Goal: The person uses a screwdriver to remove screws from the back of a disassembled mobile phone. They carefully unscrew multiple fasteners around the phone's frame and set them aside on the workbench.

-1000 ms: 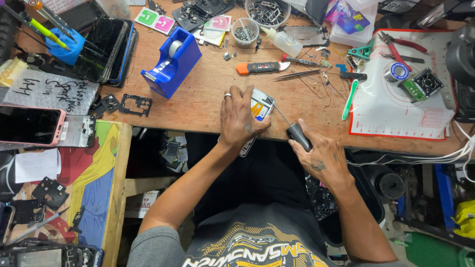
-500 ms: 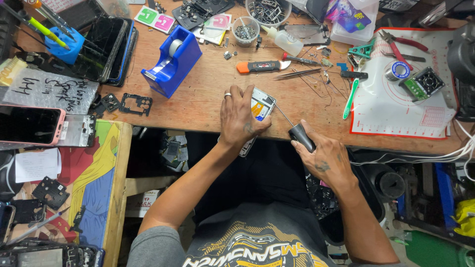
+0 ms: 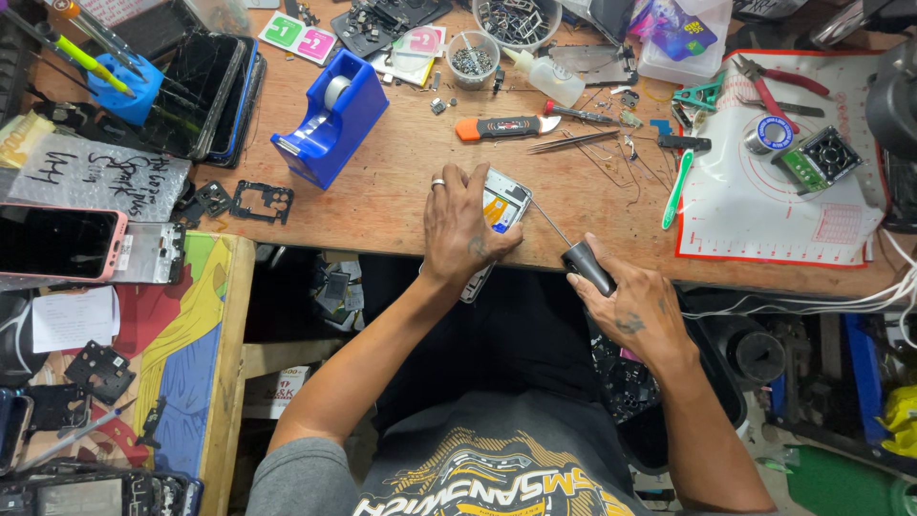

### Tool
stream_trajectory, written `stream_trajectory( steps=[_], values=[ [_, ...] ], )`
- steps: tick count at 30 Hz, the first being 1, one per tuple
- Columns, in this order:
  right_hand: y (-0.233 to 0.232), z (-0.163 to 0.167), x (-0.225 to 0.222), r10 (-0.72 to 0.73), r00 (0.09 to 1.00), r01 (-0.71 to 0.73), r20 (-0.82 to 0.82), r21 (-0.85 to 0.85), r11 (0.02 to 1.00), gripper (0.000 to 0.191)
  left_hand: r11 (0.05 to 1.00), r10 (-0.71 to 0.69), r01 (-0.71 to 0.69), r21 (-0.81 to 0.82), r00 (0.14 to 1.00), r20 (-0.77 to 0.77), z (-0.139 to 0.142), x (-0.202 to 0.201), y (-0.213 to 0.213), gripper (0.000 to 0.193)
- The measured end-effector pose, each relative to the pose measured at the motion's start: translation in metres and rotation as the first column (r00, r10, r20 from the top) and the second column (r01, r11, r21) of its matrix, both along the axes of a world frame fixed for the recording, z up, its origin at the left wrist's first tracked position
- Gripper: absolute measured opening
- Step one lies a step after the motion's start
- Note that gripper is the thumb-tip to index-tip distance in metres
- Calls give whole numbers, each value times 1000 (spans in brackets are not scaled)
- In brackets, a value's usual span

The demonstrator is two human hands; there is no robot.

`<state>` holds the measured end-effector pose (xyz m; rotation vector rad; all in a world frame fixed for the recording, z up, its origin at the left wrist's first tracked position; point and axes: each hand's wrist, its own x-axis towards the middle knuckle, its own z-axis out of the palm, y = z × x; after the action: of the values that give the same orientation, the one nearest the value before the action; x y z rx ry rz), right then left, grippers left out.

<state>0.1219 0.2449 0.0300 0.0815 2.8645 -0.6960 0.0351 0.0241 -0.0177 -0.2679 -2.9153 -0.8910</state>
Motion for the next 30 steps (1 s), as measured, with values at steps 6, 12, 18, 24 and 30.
stream_trajectory(
  steps=[6,12,18,24,30],
  values=[
    [2,-2,1,-18,1000,18,13,-9,1000,65,1000,9,-9,5,1000,1,0,0,1,92],
    [8,-5,1,17,999,-18,-27,-50,999,65,1000,3,-3,13,1000,25,-1,-1,1,93],
    [8,-7,-4,35,999,-35,-31,-19,999,64,1000,-5,5,15,1000,-2,-1,2,0,92],
    [6,-8,-8,76,994,-76,-82,5,997,64,1000,-4,5,19,999,-36,1,3,0,92],
    [8,-4,-5,18,1000,-18,-19,17,1000,66,1000,7,-7,11,1000,0,2,2,0,92]
  ],
)
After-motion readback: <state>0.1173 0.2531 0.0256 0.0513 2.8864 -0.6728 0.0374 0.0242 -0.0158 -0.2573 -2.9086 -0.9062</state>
